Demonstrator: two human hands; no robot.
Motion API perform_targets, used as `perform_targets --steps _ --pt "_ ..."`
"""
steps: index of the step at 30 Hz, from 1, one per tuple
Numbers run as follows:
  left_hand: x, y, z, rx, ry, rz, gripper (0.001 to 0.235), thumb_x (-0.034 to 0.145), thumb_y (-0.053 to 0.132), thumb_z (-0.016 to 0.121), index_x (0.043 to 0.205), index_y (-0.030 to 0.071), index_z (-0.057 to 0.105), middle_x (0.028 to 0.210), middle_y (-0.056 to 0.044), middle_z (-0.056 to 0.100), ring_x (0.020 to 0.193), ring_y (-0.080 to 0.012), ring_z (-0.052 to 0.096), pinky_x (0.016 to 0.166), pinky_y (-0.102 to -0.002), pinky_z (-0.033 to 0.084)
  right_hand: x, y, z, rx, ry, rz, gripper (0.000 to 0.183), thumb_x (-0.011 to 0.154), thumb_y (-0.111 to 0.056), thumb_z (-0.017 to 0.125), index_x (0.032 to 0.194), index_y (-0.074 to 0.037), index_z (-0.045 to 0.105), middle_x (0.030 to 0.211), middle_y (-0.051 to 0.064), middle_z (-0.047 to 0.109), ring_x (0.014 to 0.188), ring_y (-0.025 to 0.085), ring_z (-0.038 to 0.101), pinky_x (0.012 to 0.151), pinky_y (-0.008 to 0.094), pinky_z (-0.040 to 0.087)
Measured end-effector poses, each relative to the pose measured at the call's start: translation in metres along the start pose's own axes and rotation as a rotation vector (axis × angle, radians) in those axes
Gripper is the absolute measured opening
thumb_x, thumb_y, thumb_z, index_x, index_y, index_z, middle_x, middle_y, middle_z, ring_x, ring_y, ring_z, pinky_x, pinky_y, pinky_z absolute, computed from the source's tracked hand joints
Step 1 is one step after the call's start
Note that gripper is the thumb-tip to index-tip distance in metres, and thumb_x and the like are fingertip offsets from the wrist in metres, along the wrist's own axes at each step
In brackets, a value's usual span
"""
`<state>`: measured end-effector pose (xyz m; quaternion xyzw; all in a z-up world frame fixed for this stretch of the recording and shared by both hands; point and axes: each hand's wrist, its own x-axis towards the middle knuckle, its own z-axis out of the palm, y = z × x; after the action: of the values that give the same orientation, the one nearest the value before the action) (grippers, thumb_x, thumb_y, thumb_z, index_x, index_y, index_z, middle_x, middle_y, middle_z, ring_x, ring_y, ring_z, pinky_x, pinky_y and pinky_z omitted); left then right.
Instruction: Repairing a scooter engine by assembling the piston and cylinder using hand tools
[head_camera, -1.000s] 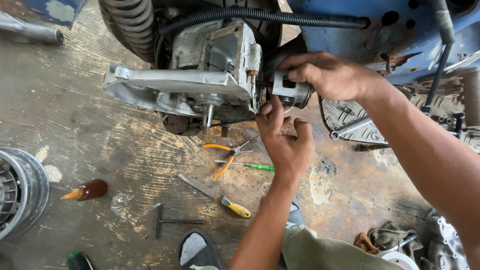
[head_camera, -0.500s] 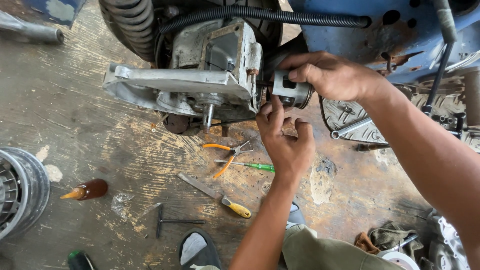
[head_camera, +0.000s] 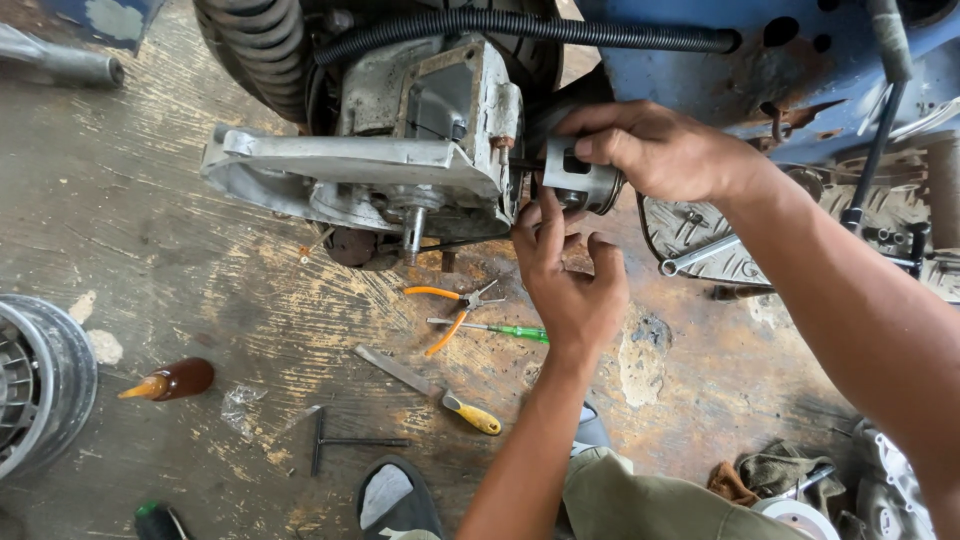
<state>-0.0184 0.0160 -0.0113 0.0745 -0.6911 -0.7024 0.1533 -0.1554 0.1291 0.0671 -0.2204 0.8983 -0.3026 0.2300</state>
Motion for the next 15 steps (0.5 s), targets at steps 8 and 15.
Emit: perform_targets --steps 8,15 --pt "0.0 -0.004 0.008 -0.032 0.049 0.053 0.074 0.094 0.003 0.065 0.162 0.01 0.037 0.144 -0.021 0.047 0.113 -0.0253 0.072 0.093 -0.036 0.06 -0.004 -0.003 -0.002 0.0 0.088 -0.058 0.056 0.097 -0.051 0.046 0.136 -0.014 0.061 0.114 0.015 0.069 0.103 0.028 0.064 0.088 0.047 0.051" --pt "0.0 -0.01 0.015 -0.022 0.1 0.104 0.073 0.094 -0.003 0.065 0.161 0.007 0.037 0.141 -0.02 0.053 0.112 -0.023 0.072 0.097 -0.034 0.06 -0.004 0.013 0.0 0.075 0.131 -0.1 0.063 0.097 -0.056 0.05 0.132 -0.004 0.058 0.112 0.017 0.067 0.105 0.029 0.063 0.089 0.046 0.053"
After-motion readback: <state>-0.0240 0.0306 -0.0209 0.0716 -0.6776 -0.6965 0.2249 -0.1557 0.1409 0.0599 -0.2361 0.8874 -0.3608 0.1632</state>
